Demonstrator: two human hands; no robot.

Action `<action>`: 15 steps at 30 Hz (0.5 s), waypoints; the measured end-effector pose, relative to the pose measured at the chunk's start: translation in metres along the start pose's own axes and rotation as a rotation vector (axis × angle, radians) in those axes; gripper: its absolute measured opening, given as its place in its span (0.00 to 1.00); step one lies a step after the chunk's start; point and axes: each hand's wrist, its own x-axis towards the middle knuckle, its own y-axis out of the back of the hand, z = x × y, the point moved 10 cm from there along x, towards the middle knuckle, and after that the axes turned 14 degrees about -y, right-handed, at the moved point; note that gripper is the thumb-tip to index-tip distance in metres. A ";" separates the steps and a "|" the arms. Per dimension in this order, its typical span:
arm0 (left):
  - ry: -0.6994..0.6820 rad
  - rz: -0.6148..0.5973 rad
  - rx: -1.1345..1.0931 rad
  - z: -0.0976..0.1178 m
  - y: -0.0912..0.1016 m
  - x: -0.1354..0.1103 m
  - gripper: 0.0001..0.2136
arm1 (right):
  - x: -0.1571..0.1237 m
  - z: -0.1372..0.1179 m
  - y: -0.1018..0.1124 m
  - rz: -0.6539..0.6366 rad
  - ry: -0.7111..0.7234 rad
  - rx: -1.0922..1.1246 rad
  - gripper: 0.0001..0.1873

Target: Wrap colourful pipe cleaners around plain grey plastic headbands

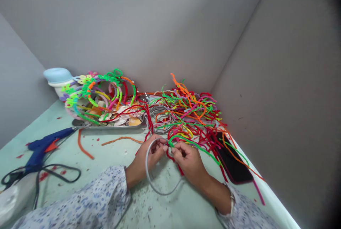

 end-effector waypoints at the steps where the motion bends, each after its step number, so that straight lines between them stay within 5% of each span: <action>1: 0.009 -0.005 -0.023 -0.001 -0.002 0.000 0.10 | -0.001 0.000 -0.002 -0.013 -0.002 0.016 0.10; 10: 0.147 -0.002 -0.165 0.003 -0.010 0.000 0.11 | -0.004 -0.002 -0.010 -0.149 0.011 0.143 0.10; 15: 0.215 -0.088 -0.178 -0.005 -0.021 -0.009 0.13 | -0.001 0.004 0.004 -0.046 -0.041 0.314 0.07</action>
